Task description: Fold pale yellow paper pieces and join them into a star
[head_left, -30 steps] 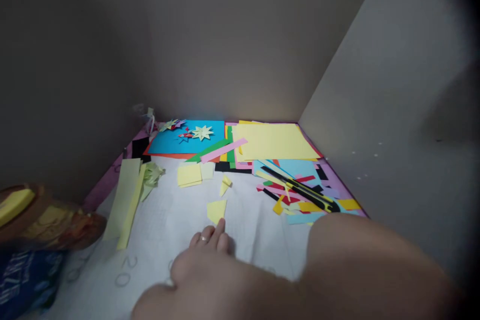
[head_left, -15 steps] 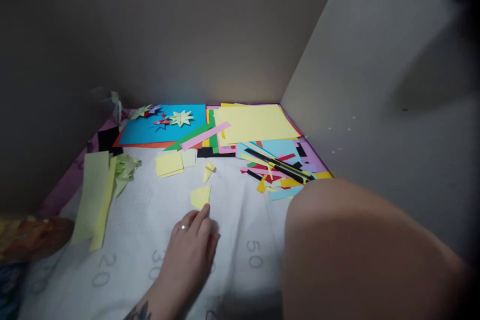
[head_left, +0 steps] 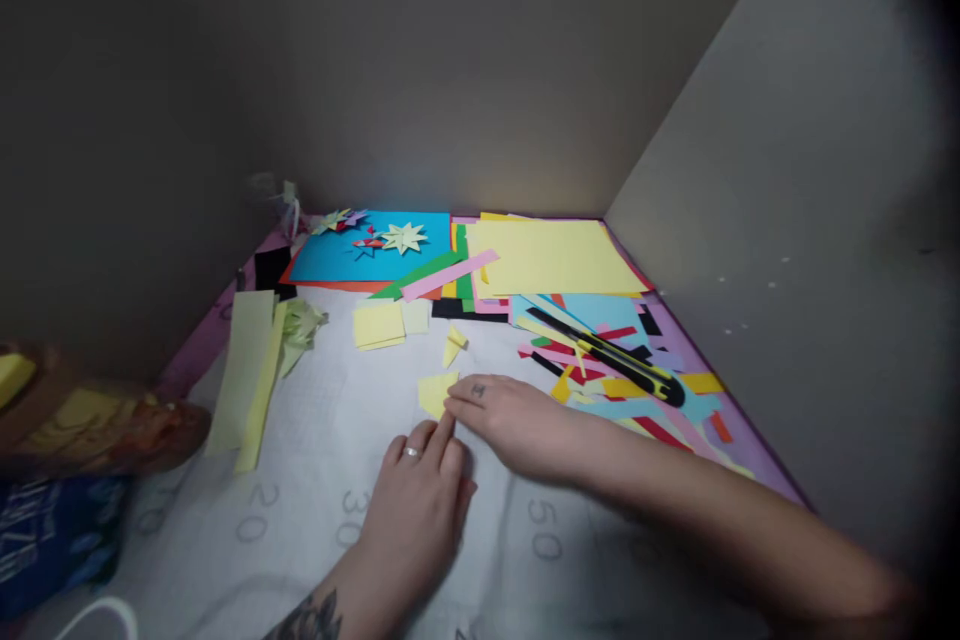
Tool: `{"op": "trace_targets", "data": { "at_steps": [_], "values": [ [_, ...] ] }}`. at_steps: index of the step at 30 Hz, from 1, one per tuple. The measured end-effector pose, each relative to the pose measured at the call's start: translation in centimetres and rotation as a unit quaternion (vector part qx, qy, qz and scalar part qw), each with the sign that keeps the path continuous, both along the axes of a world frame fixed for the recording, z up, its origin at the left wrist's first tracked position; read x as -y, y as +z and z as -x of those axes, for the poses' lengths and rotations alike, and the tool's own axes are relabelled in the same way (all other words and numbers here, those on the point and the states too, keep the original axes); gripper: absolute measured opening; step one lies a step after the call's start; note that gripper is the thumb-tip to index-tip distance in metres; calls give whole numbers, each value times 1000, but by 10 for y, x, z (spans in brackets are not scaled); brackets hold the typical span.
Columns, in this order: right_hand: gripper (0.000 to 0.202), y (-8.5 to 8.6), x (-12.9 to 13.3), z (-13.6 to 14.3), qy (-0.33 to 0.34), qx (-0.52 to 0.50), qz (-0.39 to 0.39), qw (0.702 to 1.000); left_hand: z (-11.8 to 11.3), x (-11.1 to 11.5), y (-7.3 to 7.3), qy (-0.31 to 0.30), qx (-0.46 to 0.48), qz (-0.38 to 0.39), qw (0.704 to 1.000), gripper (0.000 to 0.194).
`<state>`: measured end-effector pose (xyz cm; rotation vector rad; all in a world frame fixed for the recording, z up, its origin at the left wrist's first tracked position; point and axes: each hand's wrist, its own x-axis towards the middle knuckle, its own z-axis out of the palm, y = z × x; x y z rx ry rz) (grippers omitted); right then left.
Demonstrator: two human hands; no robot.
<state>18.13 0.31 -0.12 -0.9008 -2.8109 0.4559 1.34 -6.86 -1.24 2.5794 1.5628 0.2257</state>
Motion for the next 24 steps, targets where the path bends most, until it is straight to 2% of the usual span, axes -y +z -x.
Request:
{"op": "trace_targets", "data": {
  "at_steps": [1, 7, 11, 16, 24],
  "values": [
    [37, -4, -2, -1, 17, -9, 5, 1000, 0, 0, 2, 1, -8, 14, 1000, 18],
    [37, -27, -2, -7, -1, -113, -13, 994, 1, 6, 3, -29, -36, 14, 999, 21],
    [36, -28, -3, -8, 0, -123, -27, 992, 13, 9, 5, -50, -23, 14, 998, 24],
    [37, -28, -2, -11, -2, -105, -29, 994, 38, -6, 12, -26, -46, 28, 998, 23],
    [36, -28, 0, -11, -5, -93, -34, 995, 52, -31, 16, -137, -90, -26, 986, 26]
  ]
}}
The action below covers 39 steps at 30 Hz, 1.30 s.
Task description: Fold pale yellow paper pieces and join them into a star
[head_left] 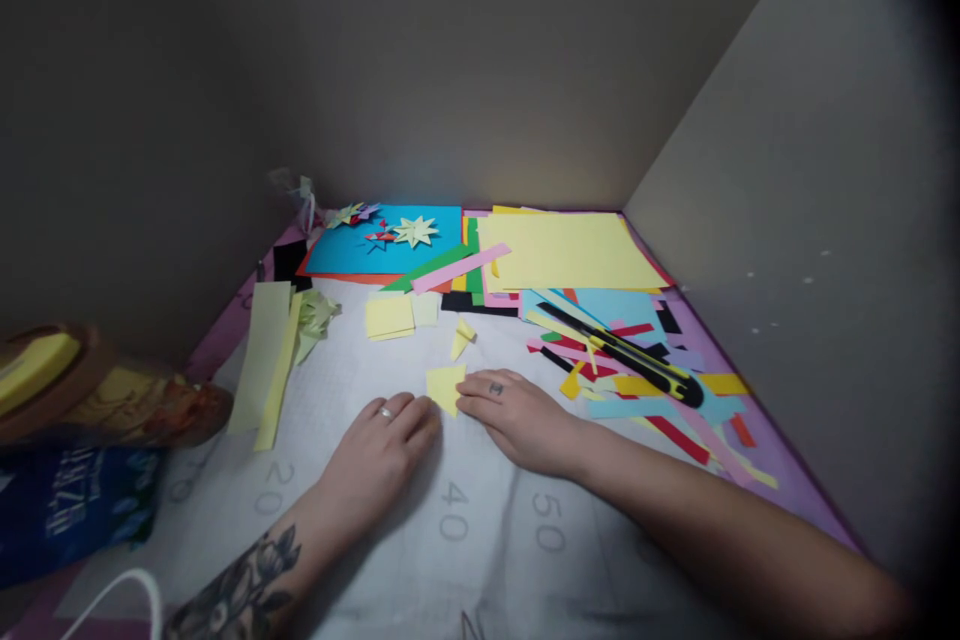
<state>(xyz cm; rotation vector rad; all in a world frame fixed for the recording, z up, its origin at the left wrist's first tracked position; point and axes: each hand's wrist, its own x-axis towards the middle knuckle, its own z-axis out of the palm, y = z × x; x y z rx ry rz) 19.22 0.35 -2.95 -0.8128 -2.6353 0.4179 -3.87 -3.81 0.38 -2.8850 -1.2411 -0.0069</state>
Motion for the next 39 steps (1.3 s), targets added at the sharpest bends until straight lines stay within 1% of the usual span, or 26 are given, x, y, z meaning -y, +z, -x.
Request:
{"op": "trace_targets", "data": {
  "at_steps": [5, 10, 14, 16, 19, 23, 25, 28, 30, 33, 37, 39],
  "values": [
    [35, 1, 0, 0, -1, 4, -1, 1000, 8, -17, 1, -84, -9, -43, 995, 27],
    [36, 1, -1, -1, -1, -1, -4, 1000, 14, -27, -8, -124, 9, -90, 988, 29],
    [37, 0, -2, -1, 7, -3, -8, 1000, 16, -36, -10, -182, 38, -87, 979, 32],
    [35, 1, -3, -1, 9, 1, -6, 1000, 15, -43, -9, -203, 61, -77, 974, 29],
    [34, 3, -4, -1, 14, 7, -1, 1000, 11, -56, -9, -205, 103, -58, 972, 24],
    [34, 4, -4, -1, 12, 9, -4, 1000, 3, -72, -9, -192, 131, -7, 973, 24],
    [36, 3, -4, -2, 14, 11, -2, 1000, 2, -75, -5, -184, 145, 32, 972, 20],
    [37, 2, -5, -3, 17, 16, 6, 1000, 5, -73, 6, -190, 166, 87, 964, 16],
    [38, 1, -6, -4, 18, 14, 10, 1000, 9, -68, 13, -200, 168, 100, 960, 15],
    [37, 1, -7, -3, 21, 11, 14, 1000, 13, -60, 13, -196, 147, 92, 965, 18],
    [35, 2, -7, -3, 21, 13, 17, 1000, 15, -59, 1, -177, 107, 26, 978, 21],
    [35, 2, -6, -3, 20, 13, 18, 1000, 15, -62, -5, -188, 103, 4, 977, 23]
  ]
}}
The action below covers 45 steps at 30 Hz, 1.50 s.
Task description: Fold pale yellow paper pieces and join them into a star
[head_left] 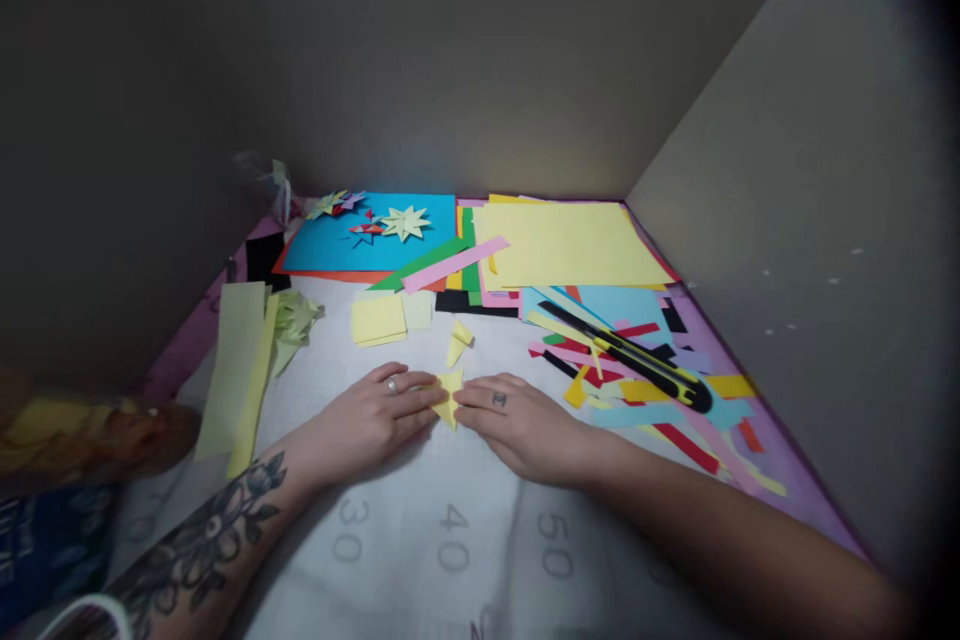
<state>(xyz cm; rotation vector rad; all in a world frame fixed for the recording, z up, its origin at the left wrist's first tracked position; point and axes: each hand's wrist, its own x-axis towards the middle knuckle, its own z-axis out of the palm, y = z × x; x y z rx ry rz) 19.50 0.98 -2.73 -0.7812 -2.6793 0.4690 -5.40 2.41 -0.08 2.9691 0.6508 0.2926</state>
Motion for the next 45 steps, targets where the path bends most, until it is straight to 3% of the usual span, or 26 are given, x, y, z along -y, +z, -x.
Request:
{"op": "trace_targets", "data": {
  "at_steps": [6, 14, 19, 24, 31, 38, 45],
  "values": [
    [33, 1, 0, 0, 1, 2, 3, 1000, -3, -9, -6, -21, 68, -3, 997, 24],
    [35, 4, -2, -1, 22, 26, -12, 999, -7, -12, -11, 18, 110, 164, 980, 19],
    [35, 6, -4, -6, 48, 49, -15, 998, -10, -12, -4, 96, 113, 232, 961, 16],
    [33, 7, -5, -7, 64, 53, -21, 996, -19, -12, -4, 169, 97, 219, 956, 15],
    [32, 9, -6, -8, 68, 47, -4, 997, -29, -12, -9, 211, 70, 179, 958, 15],
    [32, 13, -5, -5, 48, 22, 30, 998, -34, -12, -8, 222, 51, 171, 959, 14],
    [36, 6, -6, -7, 63, 22, 1, 998, -33, -12, -7, 222, 52, 171, 959, 15]
  ]
}}
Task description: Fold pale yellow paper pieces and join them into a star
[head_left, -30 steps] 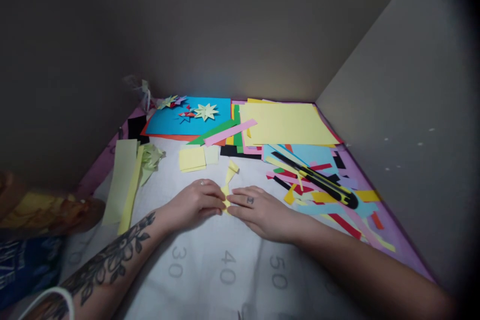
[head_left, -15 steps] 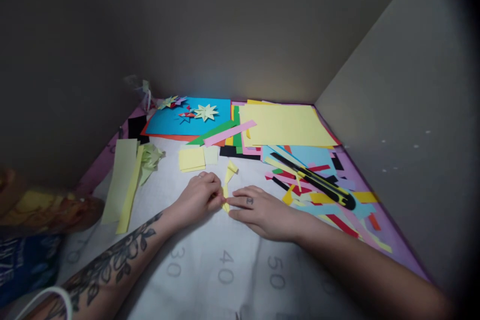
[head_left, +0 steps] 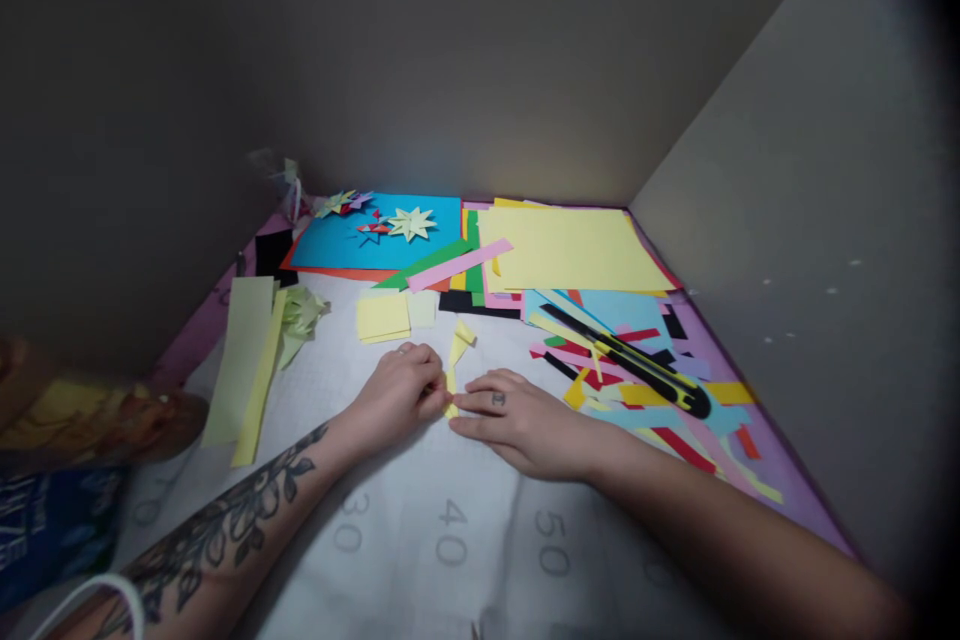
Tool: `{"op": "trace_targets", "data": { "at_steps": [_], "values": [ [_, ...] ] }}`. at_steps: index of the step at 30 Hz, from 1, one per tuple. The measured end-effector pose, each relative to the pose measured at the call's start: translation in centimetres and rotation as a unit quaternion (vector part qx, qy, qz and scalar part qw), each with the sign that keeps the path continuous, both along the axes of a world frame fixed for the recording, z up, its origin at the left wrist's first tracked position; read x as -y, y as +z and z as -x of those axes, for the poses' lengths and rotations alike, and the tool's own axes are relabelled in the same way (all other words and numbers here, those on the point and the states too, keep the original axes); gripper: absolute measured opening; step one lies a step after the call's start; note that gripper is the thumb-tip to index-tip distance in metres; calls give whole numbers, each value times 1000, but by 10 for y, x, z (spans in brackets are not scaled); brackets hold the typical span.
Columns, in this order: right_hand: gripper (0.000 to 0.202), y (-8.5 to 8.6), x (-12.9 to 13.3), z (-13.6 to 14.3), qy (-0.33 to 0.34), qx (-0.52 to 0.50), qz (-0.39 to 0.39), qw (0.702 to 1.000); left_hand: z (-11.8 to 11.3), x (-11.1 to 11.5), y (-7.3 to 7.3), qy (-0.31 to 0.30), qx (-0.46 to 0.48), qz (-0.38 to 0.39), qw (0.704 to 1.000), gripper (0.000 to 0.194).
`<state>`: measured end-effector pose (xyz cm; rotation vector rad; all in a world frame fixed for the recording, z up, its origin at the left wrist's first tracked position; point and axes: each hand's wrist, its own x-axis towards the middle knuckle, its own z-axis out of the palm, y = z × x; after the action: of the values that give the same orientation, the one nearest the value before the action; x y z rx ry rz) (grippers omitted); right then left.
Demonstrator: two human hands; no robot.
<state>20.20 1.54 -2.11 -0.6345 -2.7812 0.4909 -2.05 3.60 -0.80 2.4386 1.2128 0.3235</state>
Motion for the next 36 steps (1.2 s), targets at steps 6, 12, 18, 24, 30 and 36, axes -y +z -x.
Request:
{"op": "trace_targets", "data": {
  "at_steps": [6, 12, 18, 24, 30, 36],
  "values": [
    [35, 2, -1, -2, 12, 4, 2, 1000, -1, 2, -1, 15, -11, -2, 1000, 15],
    [34, 0, -1, -2, 13, -4, -2, 1000, -4, 2, -1, 27, -27, 2, 999, 14],
    [31, 6, 0, 0, 9, 0, -10, 1000, -6, 10, -6, 78, -52, -18, 995, 10],
    [33, 10, 2, 2, 29, 8, -11, 999, -1, 16, -9, 152, -46, -25, 987, 14],
    [40, 3, 3, -1, 44, 45, 10, 998, 5, 14, -9, 168, -53, -38, 984, 15],
    [36, 10, 3, 0, 63, 45, -3, 997, 11, 11, -9, 187, -63, -52, 979, 8]
  ]
}}
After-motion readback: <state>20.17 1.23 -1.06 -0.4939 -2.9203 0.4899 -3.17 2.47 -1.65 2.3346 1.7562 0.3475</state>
